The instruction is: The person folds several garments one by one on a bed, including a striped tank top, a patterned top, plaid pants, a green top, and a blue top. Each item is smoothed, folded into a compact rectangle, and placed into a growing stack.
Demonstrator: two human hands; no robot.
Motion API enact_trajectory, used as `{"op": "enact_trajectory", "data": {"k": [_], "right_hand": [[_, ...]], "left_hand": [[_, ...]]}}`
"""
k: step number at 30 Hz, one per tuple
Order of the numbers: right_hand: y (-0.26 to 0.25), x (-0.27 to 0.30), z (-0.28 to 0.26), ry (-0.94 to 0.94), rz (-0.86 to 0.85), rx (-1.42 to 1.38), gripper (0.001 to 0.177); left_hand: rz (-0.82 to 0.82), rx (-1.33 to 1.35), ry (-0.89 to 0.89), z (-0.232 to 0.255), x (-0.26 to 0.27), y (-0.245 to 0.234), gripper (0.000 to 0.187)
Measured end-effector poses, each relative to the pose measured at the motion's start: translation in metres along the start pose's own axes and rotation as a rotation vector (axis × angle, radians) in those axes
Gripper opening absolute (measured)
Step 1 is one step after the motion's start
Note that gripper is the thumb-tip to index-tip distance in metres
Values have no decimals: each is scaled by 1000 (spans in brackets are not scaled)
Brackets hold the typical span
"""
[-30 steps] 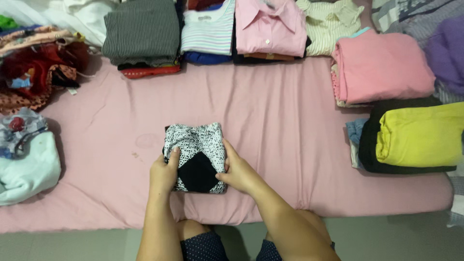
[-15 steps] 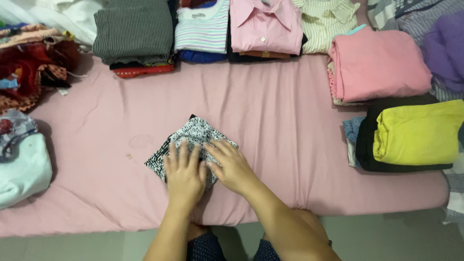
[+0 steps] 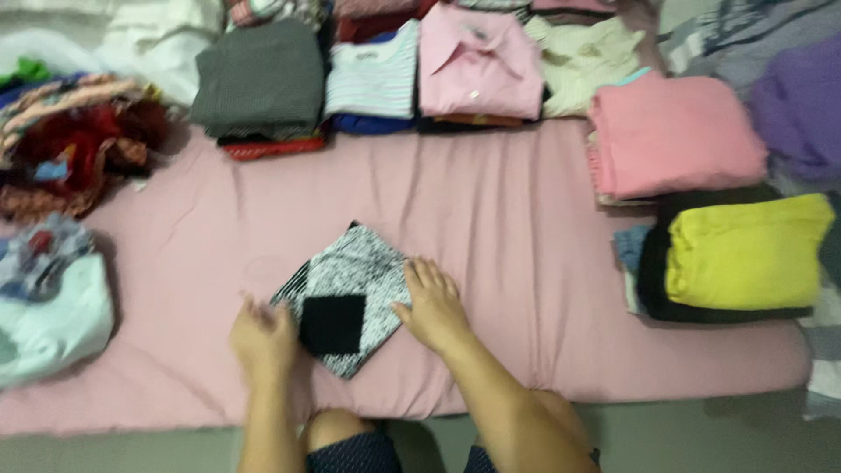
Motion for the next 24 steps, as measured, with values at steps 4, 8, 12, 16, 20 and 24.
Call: {"op": "enact_trajectory", "data": {"k": [4,8,12,16,20,24], "right_hand": [[-9,-3,3,107,109,-114,78],[-19,-2,5,168,27,-320,60],[-37,4,7,196,-130,-526,48],[-44,5,10,436,-351,-1130,42],[-45,2,4,59,-361,-1956,35],[-49,14,13,-87,-345,-2154,43]], "left_hand": [[-480,143,-405,-13,13,-19,65],[-628,196,-492,-6,16,5,62],[-495,322,-310,-13,13,16,49],[-366,847,-439,-13,3,25,41],[-449,1178,-602,19,0,21,51],[-432,1273,-498,79,18,8,56]]}}
Point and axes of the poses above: each hand's wrist, its own x-axis away from the middle knuckle, its own y-axis out of the palm, z = x × y, the point moved 2 cm from there along -x, towards the middle knuckle, and after that the axes turned 11 degrees about y, right-handed, at the moved point
